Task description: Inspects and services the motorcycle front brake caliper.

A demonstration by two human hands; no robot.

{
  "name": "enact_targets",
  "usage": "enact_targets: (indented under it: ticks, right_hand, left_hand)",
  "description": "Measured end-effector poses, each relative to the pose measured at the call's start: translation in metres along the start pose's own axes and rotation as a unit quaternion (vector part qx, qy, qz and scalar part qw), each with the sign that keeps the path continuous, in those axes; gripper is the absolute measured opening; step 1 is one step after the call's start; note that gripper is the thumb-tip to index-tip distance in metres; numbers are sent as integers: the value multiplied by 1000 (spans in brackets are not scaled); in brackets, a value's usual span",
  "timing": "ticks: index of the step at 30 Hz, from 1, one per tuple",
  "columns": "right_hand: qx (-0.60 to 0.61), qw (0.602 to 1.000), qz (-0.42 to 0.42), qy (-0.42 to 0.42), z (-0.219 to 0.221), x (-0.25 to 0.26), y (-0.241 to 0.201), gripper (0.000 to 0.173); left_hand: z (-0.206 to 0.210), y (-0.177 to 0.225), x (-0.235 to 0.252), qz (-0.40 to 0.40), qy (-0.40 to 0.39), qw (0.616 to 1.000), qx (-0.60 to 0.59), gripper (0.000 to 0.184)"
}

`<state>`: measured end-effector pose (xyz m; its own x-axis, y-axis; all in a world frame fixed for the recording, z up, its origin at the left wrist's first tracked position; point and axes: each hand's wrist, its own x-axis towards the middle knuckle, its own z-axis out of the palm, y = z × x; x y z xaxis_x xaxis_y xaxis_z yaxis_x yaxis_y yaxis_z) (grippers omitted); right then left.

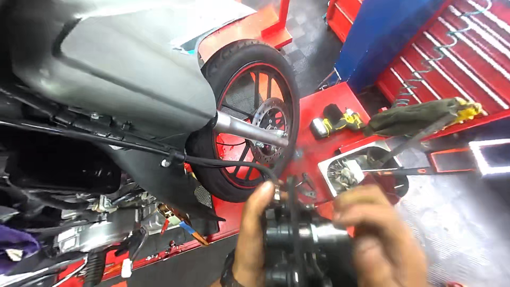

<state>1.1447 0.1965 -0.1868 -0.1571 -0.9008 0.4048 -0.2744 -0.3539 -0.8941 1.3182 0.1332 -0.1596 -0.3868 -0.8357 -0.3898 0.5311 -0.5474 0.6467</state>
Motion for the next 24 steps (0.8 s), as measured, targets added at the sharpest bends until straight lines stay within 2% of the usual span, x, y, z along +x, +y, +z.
enact_targets:
  ticks: [2,4,7,10,12,15,16,18,21,24]
  right_hand:
    - [-26,997,-52,-45,-6,-5,0,25]
    - [-12,997,-55,-59,-15,-1,0,24]
    - [27,999,-35,-14,-44,4,-7,23]
    - [73,996,-13,50,-72,0,-6,27]
    - [115,989,31,93,-78,-6,0,30]
    - [194,961,156,124,-77,-14,19,37]
    - [204,949,201,134,-75,-16,33,38]
    - [152,933,295,142,-75,-25,79,40]
    - [-77,902,413,95,-86,-55,180,42]
    - [-278,860,429,-9,-107,-97,261,44]
  left_hand:
    - [4,-1,1,8,-22,1000,-13,37]
    - [7,-1,2,29,-24,999,16,38]
    - [3,1,3,58,-10,997,59,39]
    - [-15,-2,3,48,-39,998,22,45]
    - [-21,-4,5,65,-51,996,20,44]
    - [-54,-13,11,85,-78,993,23,44]
    - [-54,-13,12,94,-61,993,39,44]
    - [-26,-7,8,122,6,988,90,40]
    - [5,-6,3,108,44,990,84,41]
    - [14,-15,2,99,48,991,76,41]
